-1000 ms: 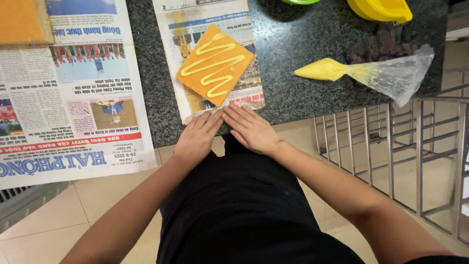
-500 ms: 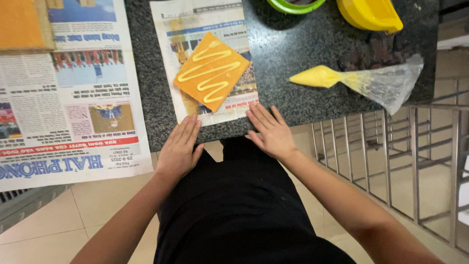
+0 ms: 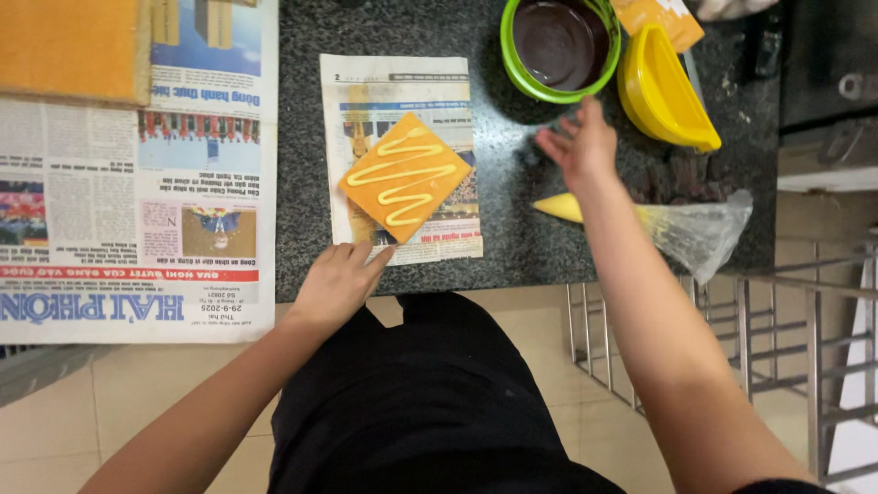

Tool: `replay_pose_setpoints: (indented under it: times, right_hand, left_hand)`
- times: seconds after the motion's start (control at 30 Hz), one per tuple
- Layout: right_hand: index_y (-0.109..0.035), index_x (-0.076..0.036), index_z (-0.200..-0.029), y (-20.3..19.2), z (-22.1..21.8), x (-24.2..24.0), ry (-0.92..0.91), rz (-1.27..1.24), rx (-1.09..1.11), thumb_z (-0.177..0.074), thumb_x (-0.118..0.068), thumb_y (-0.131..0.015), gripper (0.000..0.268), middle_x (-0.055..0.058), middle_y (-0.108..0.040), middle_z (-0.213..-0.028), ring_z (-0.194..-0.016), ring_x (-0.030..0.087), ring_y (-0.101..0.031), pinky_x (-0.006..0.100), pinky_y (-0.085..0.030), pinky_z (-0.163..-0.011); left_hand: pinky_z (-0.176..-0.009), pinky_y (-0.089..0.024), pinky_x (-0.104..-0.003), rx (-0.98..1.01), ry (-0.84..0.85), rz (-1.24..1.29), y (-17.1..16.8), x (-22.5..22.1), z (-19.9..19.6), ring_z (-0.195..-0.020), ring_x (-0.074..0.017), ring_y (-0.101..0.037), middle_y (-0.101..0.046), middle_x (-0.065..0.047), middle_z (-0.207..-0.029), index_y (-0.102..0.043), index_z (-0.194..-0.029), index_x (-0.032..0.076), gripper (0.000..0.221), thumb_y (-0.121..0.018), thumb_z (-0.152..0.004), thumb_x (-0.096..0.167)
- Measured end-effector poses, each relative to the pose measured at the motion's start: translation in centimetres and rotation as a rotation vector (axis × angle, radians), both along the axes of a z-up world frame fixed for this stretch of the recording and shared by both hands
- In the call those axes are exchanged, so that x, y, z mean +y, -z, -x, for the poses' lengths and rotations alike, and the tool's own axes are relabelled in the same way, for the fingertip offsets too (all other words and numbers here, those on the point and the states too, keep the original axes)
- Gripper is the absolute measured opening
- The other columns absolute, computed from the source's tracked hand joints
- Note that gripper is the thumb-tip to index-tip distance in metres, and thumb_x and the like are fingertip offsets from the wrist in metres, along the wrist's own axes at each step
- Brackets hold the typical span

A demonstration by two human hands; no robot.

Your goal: The person places a rectangular slice of cake onto a sheet of paper, applies a yellow cream in a zigzag pattern using a piping bag, and then rolls the cake and paper into a cylinder.

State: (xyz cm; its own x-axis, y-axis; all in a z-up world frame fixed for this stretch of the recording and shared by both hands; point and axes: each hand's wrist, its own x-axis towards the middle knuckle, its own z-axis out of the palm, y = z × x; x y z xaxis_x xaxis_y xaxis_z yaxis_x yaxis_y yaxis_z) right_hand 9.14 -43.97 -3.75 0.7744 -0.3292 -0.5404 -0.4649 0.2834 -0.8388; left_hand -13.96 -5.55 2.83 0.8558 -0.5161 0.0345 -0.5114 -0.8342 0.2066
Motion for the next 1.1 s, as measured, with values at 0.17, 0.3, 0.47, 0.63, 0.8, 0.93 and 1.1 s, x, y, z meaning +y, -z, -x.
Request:
replay_pose_setpoints:
  times: [0.17,0.3,0.47,0.63,0.8,0.93,1.1]
  right_hand:
    - [-0.051,0.000,-0.131,2.9,-3.3,-2.3,-0.037,-0.162,-0.085,-0.096,-0.034,-0.061,0.049,0.015,-0.057,-0.123,-0.107,0.039,-0.070,0.047,-0.066,-0.090]
    - [-0.048,0.001,-0.133,3.4,-3.5,-2.8,-0.015,-0.237,-0.169,-0.096,-0.032,-0.063,0.052,0.014,-0.055,-0.128,-0.113,0.041,-0.069,0.049,-0.062,-0.094]
    - [-0.048,0.003,-0.131,1.9,-5.8,-2.0,0.061,-0.151,-0.118,-0.094,-0.035,-0.063,0.054,0.018,-0.058,-0.132,-0.110,0.041,-0.071,0.050,-0.063,-0.091]
    - [-0.051,0.009,-0.127,0.4,-8.1,-1.2,0.008,0.003,-0.072,-0.095,-0.033,-0.067,0.055,0.023,-0.063,-0.126,-0.098,0.039,-0.076,0.046,-0.070,-0.077]
    - [-0.048,0.010,-0.123,-0.6,-6.3,0.9,-0.045,0.040,-0.125,-0.097,-0.029,-0.067,0.051,0.023,-0.063,-0.122,-0.098,0.035,-0.076,0.047,-0.066,-0.076]
    - [-0.053,0.010,-0.122,-2.2,-4.6,4.2,-0.270,-0.185,-0.164,-0.095,-0.027,-0.060,0.046,0.025,-0.066,-0.118,-0.097,0.039,-0.074,0.050,-0.064,-0.076]
    - [-0.054,0.013,-0.121,-3.3,-5.2,9.9,-0.411,-0.198,-0.083,-0.097,-0.027,-0.058,0.047,0.026,-0.066,-0.120,-0.102,0.038,-0.075,0.048,-0.064,-0.081]
  left_hand:
    - [-0.069,-0.056,-0.034,-0.033,-0.001,-0.167,1.0,-1.0,0.4,-0.078,-0.0213,-0.066,-0.062,-0.010,-0.096,-0.066,-0.136,0.012,0.055,-0.065,-0.080,0.011]
    - [-0.065,-0.057,-0.034,0.014,-0.022,-0.227,2.1,-2.1,0.8,-0.078,-0.0256,-0.065,-0.061,-0.012,-0.092,-0.064,-0.136,0.008,0.054,-0.063,-0.083,0.011]
    - [-0.065,-0.059,-0.034,-0.065,-0.124,-0.270,3.0,-3.5,1.5,-0.087,-0.0322,-0.067,-0.062,-0.015,-0.093,-0.067,-0.131,0.009,0.048,-0.062,-0.083,0.013]
    - [-0.063,-0.058,-0.034,-0.104,-0.190,-0.322,3.4,-5.0,1.7,-0.086,-0.0354,-0.069,-0.069,-0.025,-0.100,-0.069,-0.123,0.008,0.042,-0.060,-0.083,0.017]
    - [-0.057,-0.052,-0.032,-0.125,-0.134,-0.466,3.2,-5.8,1.4,-0.073,-0.0299,-0.068,-0.072,-0.026,-0.092,-0.071,-0.106,0.000,0.027,-0.060,-0.086,0.015]
    - [-0.054,-0.047,-0.032,-0.211,-0.077,-0.567,2.8,-5.7,1.3,-0.060,-0.0247,-0.065,-0.073,-0.024,-0.083,-0.069,-0.096,0.003,0.016,-0.060,-0.086,0.012]
    - [-0.059,-0.047,-0.036,-0.048,0.003,-0.525,3.4,-5.3,1.1,-0.063,-0.0264,-0.065,-0.070,-0.016,-0.073,-0.072,-0.106,-0.001,0.019,-0.059,-0.095,0.007]
